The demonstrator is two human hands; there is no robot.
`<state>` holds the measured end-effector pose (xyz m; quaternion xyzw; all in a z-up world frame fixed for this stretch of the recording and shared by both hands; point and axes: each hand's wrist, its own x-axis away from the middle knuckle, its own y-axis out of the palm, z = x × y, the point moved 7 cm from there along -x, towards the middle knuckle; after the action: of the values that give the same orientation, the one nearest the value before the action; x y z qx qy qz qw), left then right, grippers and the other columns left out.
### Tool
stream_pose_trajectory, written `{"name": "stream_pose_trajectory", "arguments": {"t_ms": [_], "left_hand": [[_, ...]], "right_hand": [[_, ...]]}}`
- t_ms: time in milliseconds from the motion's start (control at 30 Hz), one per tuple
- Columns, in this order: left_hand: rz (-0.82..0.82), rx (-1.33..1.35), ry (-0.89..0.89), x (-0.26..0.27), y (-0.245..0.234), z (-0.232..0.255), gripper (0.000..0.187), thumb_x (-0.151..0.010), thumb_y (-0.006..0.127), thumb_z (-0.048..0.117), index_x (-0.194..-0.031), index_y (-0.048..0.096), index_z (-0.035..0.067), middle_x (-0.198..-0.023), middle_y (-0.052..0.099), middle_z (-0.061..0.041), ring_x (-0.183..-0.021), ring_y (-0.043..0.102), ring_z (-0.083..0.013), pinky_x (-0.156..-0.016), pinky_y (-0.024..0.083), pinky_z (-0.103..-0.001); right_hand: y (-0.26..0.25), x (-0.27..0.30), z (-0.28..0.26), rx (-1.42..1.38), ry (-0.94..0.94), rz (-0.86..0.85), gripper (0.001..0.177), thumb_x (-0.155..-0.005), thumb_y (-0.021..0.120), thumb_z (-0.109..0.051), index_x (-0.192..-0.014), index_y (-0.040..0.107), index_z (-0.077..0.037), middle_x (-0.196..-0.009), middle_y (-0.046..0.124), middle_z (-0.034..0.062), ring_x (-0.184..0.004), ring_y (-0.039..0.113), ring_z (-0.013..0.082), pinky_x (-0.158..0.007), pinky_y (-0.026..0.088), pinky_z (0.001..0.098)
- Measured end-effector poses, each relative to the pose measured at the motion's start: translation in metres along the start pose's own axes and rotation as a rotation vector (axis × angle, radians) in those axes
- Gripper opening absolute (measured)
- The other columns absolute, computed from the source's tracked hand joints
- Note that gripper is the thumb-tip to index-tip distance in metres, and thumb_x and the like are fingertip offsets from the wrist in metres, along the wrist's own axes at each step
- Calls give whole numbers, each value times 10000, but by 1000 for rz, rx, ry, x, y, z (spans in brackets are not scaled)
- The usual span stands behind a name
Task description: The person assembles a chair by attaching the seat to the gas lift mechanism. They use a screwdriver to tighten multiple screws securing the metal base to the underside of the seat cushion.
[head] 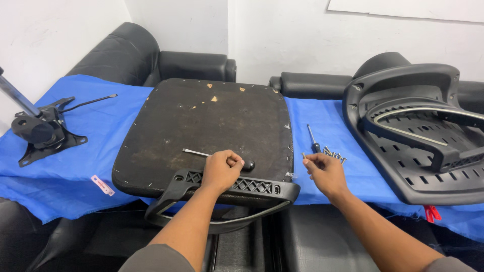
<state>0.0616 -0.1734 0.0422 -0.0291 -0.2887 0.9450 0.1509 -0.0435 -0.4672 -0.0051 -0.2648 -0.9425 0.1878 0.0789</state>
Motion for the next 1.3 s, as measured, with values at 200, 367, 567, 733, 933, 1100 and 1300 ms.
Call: {"name": "stream_pose_trajectory", "arguments": {"t_ms": [200,367,567,733,933,1100,1300], "left_hand": [[22,-60,-90,-1,5,-8,184,-853,763,202,-758,721,49,-647,705,-48,-627,671,-151,-675,542,-307],[67,-89,-35,1,7,-10,120,-781,767,143,-741,706,48,-648,702,-33,-623,678,-151,-669,553,-308],[98,-139,16,1,10,-12,113,-705,778,110,-744,696,43,-684,707,-51,-658,687,-166,-675,562,-310],[115,-155,68,0,10,-11,131,-661,775,109,-739,695,40,-681,699,-60,-661,688,-177,-680,565,-312],[41,-235,115,-1,12,-11,204,-632,821,159,-722,683,39,-713,670,-64,-676,648,-187,-674,540,-330],[17,-220,240,2,11,-5,312,-605,886,241,-730,677,45,-744,643,-61,-710,622,-196,-689,526,-333],[-140,-295,285,9,10,-3,467,-570,934,390,-781,670,67,-842,612,-74,-883,595,-242,-818,501,-396]], "right_hand": [[-52,-15,67,-60,187,131,232,-947,684,-145,-1096,713,30,-885,699,70,-789,654,156,-705,555,319],[-75,-28,112,-158,317,154,224,-934,695,-95,-1089,706,65,-931,678,103,-817,642,187,-709,544,343],[-82,-44,140,-117,404,181,213,-935,704,-91,-1096,718,46,-917,684,122,-805,638,198,-693,538,346],[-79,-50,140,-76,459,189,200,-942,704,-114,-1100,729,7,-940,699,102,-805,645,189,-670,534,343],[-76,-56,119,15,480,200,196,-959,708,-135,-1109,744,-14,-958,714,113,-803,654,193,-663,536,348],[-76,-56,108,63,498,237,176,-955,724,-140,-1088,764,-31,-977,734,115,-803,681,188,-686,564,353],[-77,-48,103,118,480,326,200,-926,767,-170,-1081,743,-45,-964,735,139,-766,699,214,-686,566,372]]}}
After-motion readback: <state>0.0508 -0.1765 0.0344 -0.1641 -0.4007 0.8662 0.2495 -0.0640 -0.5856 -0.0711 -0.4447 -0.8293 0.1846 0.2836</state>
